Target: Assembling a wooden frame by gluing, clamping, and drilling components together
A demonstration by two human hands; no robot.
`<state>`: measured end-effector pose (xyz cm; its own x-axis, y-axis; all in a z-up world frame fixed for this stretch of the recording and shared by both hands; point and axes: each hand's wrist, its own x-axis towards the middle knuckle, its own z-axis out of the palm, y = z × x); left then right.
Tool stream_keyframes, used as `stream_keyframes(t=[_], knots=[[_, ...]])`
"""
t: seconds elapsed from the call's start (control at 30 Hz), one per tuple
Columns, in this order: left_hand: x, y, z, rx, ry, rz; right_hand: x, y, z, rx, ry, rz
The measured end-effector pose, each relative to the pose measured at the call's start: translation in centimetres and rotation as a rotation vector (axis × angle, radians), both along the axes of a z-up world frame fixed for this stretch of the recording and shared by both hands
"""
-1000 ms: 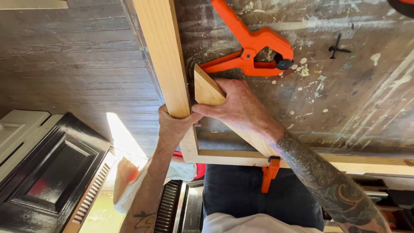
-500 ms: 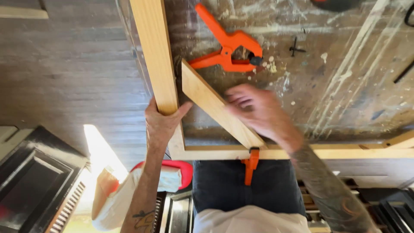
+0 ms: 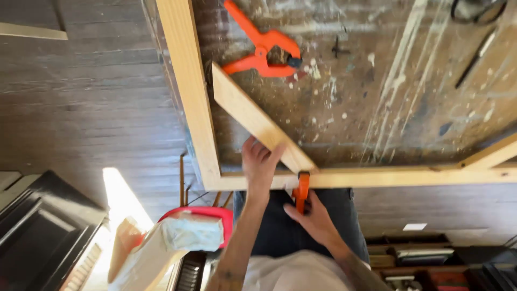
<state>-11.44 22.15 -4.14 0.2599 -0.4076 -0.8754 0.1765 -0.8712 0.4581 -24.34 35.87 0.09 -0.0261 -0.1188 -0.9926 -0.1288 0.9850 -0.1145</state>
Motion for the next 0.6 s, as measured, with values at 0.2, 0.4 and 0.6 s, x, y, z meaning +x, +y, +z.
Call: stream_keyframes(t=[0.2, 0.4, 0.6], knots=[[-1.5, 3.1, -6.3, -0.003, 0.132, -0.068, 3.6, 3.8, -5.4, 0.012, 0.257, -0.036], [-2.9, 2.4, -4.5, -0.065, 0.032, -0.082, 5.0, 6.3, -8.5, -0.178, 0.413, -0.069], [-3.6, 4.0, -5.3, -0.089, 0.169, 0.204, 5.9, 6.6, -7.5, -0.204, 0.5, -0.017]])
